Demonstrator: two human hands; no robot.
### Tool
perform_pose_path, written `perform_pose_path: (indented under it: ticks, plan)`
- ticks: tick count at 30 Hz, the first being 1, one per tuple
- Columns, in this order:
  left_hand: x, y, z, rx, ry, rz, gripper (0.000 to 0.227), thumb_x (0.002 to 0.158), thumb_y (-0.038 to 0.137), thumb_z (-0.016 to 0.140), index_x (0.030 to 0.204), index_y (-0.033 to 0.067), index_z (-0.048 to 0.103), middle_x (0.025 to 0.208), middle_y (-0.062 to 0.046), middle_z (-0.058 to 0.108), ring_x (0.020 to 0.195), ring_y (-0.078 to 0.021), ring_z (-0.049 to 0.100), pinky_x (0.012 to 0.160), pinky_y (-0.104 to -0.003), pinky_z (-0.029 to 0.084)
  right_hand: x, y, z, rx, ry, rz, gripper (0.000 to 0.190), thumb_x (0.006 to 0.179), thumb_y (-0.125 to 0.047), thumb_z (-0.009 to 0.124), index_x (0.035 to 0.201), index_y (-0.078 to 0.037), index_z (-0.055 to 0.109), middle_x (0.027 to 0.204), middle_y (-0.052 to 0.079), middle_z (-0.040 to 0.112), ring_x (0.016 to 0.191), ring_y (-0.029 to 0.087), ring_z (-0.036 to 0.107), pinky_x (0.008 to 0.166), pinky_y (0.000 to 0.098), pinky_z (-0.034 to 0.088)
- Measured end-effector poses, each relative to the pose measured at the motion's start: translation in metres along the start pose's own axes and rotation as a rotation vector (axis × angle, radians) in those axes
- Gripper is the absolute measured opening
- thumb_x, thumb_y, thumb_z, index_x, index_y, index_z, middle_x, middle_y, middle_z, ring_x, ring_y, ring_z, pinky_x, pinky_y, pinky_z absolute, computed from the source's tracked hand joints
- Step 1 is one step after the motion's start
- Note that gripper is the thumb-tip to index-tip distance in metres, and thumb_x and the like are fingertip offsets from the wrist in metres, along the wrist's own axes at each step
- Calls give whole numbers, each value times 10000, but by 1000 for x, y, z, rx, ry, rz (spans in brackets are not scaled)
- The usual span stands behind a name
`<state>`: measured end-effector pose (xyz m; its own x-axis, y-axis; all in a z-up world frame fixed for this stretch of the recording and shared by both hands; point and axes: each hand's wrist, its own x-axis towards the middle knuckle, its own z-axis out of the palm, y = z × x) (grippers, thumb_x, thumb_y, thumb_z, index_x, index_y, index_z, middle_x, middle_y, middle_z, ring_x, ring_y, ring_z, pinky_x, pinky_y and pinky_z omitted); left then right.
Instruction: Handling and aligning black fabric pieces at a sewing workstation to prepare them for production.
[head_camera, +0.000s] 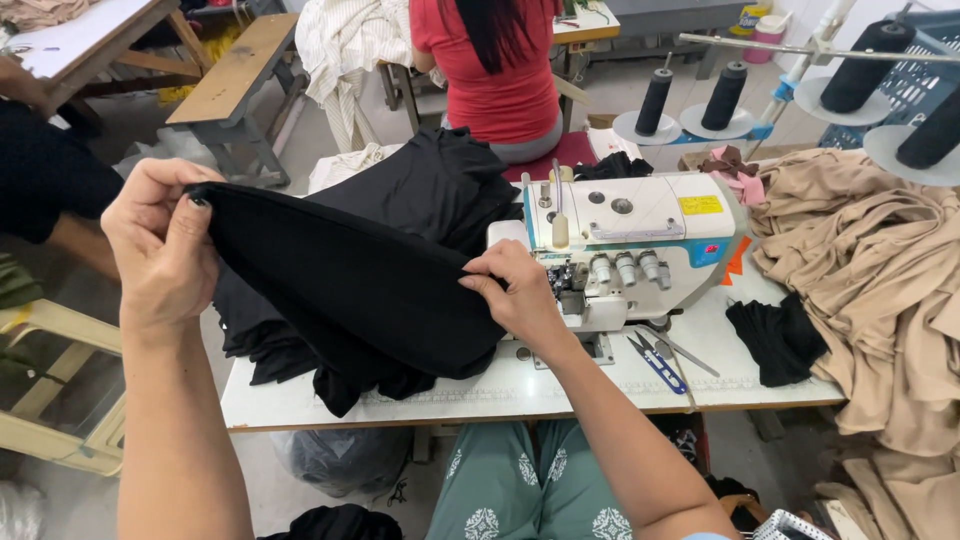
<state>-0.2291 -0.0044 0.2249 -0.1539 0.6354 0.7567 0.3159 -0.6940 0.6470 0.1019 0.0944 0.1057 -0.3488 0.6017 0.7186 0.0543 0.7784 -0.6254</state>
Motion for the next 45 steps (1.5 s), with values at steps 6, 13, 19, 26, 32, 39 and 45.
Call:
perform_pose_path:
  ticks: [6,13,19,26,32,39,45]
  plan:
    - [-4,2,0,-5,3,13,249,1084,264,663,1150,47,561,1077,-80,634,948,-112,589,852,-208,476,8,-5,-5,-18,-39,64,50,879,-26,745,900,-50,706,1124,110,743,1071,272,670,956,388,545]
    - [-4,1,1,46,36,12,171,1119,192,633,1158,44,557,1101,-89,629,980,-124,589,892,-219,480,-2,-8,-7,-8,55,21,78,874,-12,763,875,-78,722,865,38,712,907,192,639,832,305,542]
    - [-2,-8,9,41,76,23,169,1131,186,645,1185,52,557,1104,-93,629,980,-131,590,901,-230,480,-10,-20,-15,-35,114,-61,110,888,23,735,872,-78,694,867,34,699,873,202,618,833,314,511]
    - [-20,-6,37,109,68,-17,172,1152,203,620,1184,57,533,1116,-111,605,999,-154,574,930,-251,458,-68,-44,-21,-122,11,34,308,885,68,721,1183,11,671,964,126,698,841,214,643,799,326,570]
    - [-91,-81,144,360,-384,-363,248,923,12,496,1002,89,718,1008,-55,753,970,-192,700,929,-290,486,-218,-17,-7,-3,-37,302,204,825,175,596,938,31,686,1040,167,709,945,273,662,726,319,678]
    - [-153,-142,238,352,-651,-330,170,971,4,415,1092,38,531,1328,-175,672,1160,-312,565,958,-393,481,-272,10,-3,52,-5,411,101,880,100,658,859,6,689,898,104,728,834,236,685,741,320,548]
    - [-160,-164,246,569,-630,-147,455,952,-36,504,1405,-54,540,1165,-116,594,1292,-336,496,984,-479,456,-271,2,-3,152,38,480,159,848,141,655,879,12,744,891,94,764,832,232,696,760,332,586]
